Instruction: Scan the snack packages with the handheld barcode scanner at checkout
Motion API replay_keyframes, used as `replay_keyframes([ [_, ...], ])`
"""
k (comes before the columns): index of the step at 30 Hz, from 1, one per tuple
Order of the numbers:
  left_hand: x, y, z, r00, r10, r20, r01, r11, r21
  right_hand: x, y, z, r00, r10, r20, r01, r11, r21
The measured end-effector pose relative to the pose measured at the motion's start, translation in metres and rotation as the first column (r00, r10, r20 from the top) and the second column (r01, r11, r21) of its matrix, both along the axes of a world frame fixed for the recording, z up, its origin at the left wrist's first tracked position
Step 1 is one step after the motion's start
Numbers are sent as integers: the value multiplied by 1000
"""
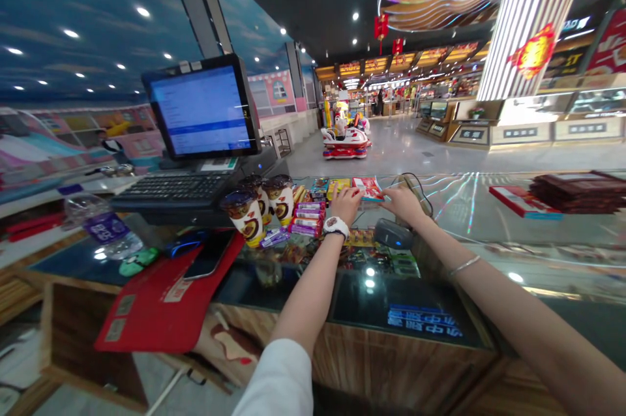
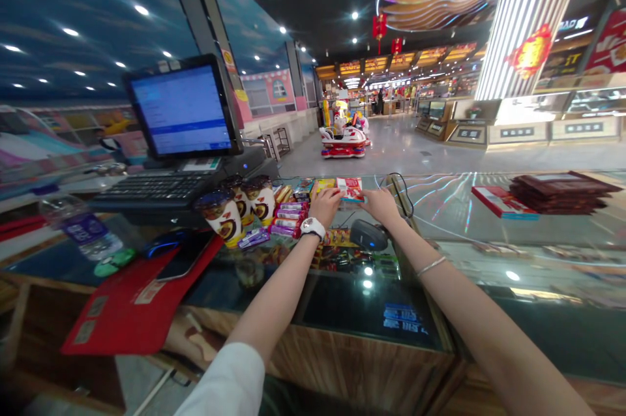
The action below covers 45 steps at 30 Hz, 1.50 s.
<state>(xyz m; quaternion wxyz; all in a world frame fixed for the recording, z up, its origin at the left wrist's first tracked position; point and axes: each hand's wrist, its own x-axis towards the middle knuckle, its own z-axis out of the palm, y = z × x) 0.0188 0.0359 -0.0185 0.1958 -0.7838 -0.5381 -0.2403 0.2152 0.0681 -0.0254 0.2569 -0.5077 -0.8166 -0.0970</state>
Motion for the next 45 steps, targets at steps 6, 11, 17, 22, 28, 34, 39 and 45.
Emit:
replay_keyframes([
  [6,10,-9,11,1000,-15,-22,16,998,60,10,-25,17,991,81,108,-102,972,209],
  [11,18,-20,19,998,-66,-24,68,994,89,24,-47,26,984,98,150,-140,944,300],
  [17,33,-25,23,990,-141,-28,143,985,95,47,-57,26,984,98,149,-141,938,318],
  [22,42,-26,25,971,-228,-78,233,971,62,71,-54,23,988,138,68,-153,924,350],
  [28,35,-26,27,981,-192,-38,194,978,80,96,-54,25,993,118,32,-120,897,425],
  [34,28,-27,30,976,-214,-30,215,976,41,101,-48,20,961,272,58,-255,780,572],
  [39,27,-28,33,970,-240,-45,241,971,3,100,-46,19,936,333,118,-325,681,657],
  [45,27,-30,36,959,-282,-39,281,959,-37,99,-50,21,929,350,124,-348,705,617],
])
